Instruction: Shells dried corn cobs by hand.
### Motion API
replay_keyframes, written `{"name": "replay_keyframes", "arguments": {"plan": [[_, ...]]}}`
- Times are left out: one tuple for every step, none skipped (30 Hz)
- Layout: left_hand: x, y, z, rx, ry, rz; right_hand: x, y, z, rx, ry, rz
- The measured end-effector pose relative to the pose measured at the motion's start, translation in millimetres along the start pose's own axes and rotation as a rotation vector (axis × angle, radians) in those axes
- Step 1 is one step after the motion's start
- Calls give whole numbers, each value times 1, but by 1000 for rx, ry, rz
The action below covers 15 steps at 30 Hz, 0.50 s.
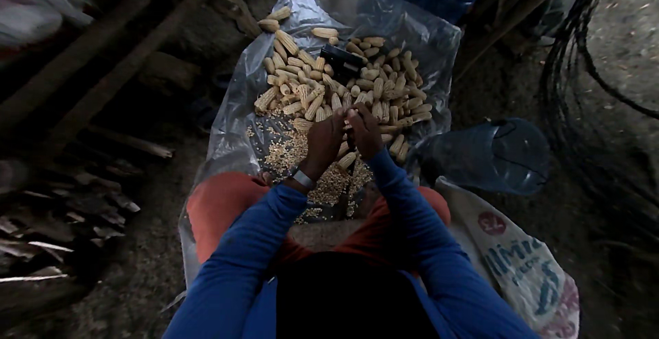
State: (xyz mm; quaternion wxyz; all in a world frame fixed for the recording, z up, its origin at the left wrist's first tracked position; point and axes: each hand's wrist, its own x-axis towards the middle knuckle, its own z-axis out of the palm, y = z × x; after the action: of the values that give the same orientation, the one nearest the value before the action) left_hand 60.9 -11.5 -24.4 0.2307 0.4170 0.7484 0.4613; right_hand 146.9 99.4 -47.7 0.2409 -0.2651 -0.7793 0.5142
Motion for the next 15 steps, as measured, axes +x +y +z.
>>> {"name": "replay_keyframes", "arguments": {"plan": [[-1,-2,2,13,4,37,0,0,3,21,43,44],[-1,-3,2,14,-22,59,1,0,4,51,74,83],[-1,-5,1,15,-58,88,2,3,5,98,105,108],[-1,-5,0,10,-90,120,3,5,5,166,122,137],[-1,-5,-1,-21,-117,129,4,7,4,224,128,151],[0,-4,-3,-70,-142,116,4,8,4,253,134,149],[0,-2,-4,-122,-166,85,4,9,4,258,139,146],[1,-1,-4,-166,-178,42,3,8,4,243,143,141],[0,-1,-4,-187,-173,9,1,7,6,210,144,129],[-1,-1,-3,-188,-149,-14,0,7,7,156,135,103],[-2,-2,-2,-178,-118,-37,0,9,7,92,119,67],[-5,-2,-2,-174,-87,-74,0,10,8,37,97,31],[-7,-4,-2,-168,-66,-119,0,12,8,-8,65,-14],[-7,-3,-4,-176,-58,-170,0,14,8,-37,28,-60],[-5,0,-7,-185,-64,-208,0,15,8,-44,-10,-93]]}}
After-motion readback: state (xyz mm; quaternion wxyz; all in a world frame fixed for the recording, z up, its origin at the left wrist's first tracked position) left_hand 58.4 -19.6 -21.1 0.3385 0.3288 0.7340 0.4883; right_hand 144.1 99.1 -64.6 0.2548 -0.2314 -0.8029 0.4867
